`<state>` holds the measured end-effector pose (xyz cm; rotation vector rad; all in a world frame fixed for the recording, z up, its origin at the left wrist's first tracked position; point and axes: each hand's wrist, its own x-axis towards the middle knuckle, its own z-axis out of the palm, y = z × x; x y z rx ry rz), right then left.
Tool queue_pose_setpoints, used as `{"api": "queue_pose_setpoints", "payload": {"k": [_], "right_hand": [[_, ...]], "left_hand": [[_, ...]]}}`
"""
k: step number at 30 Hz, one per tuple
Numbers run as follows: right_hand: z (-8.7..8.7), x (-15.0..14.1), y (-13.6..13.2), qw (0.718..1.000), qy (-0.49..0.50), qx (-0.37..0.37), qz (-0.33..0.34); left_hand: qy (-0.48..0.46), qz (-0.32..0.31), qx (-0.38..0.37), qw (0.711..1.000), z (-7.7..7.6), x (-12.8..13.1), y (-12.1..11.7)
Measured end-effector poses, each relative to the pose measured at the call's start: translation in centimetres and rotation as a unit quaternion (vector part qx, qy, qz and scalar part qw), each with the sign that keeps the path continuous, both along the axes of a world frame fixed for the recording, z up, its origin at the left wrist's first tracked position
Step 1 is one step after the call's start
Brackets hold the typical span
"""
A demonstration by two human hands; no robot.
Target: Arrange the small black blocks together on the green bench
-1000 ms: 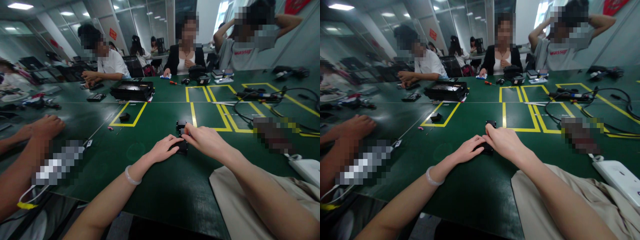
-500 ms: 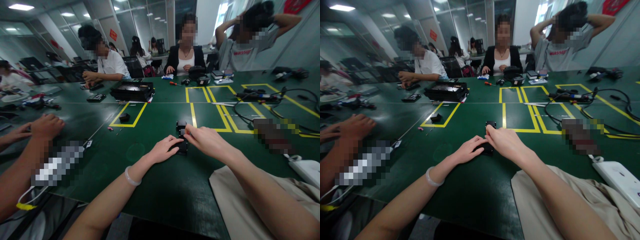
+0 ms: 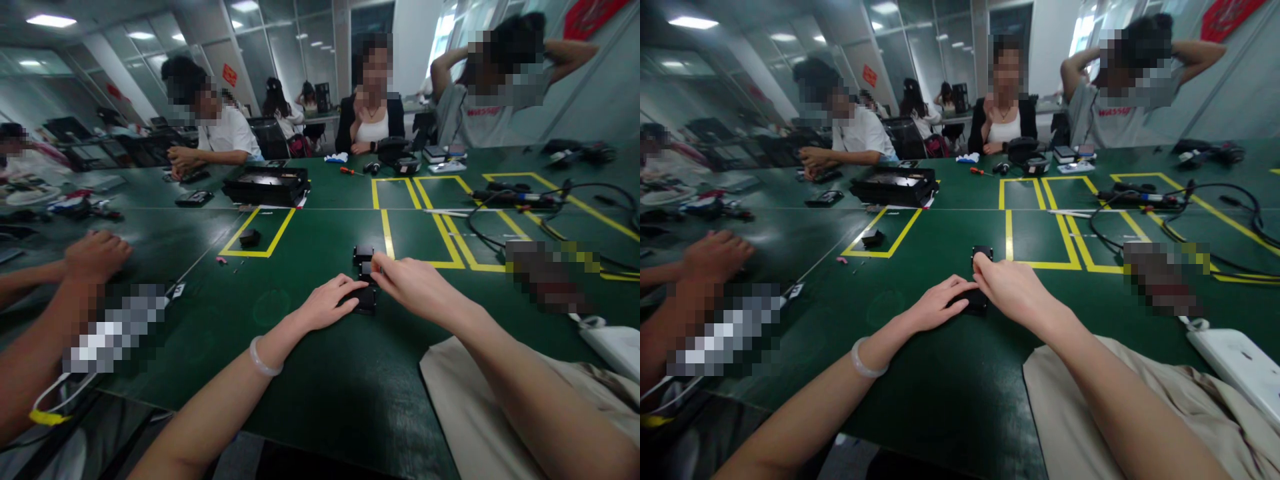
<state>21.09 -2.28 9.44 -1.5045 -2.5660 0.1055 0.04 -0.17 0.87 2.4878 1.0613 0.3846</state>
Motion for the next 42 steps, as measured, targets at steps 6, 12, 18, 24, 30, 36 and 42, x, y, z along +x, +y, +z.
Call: {"api": "queue_pose_setpoints", "payload": {"k": [6,12,18,24,30,36,42], "right_hand": [[0.12,0.06,-0.15,0.999,0.042,-0.014,0.032],[0.15,-0.13,-0.18,1.0,0.003,0.001,-0.001],[0.13,0.35,-0.27,0.998,0.04,-0.017,0.038],[0.39,-0.22,-0.31,1.0,0.014,-0.002,-0.005],[0.22,0.0,-0.19,1.0,0.012,-0.012,0.003],[0.33,0.02,-0.3,0.999,0.027,-0.012,0.012],[0.38,-0.14,-0.25,1.0,0.009,-0.004,-0.003]], "left_hand": [[-0.003,0.001,0.004,1.0,0.01,-0.08,-0.01],[-0.006,0.002,0.0,1.0,-0.11,-0.09,0.06],[-0.006,0.001,-0.001,1.0,-0.11,-0.01,0.11],[-0.003,0.004,0.004,1.0,-0.03,0.07,0.05],[-0.007,0.0,0.001,1.0,-0.04,0.01,0.04],[-0.001,0.0,0.003,1.0,0.0,0.05,0.09],[-0.002,0.0,-0.001,1.0,0.12,0.03,0.03]]}}
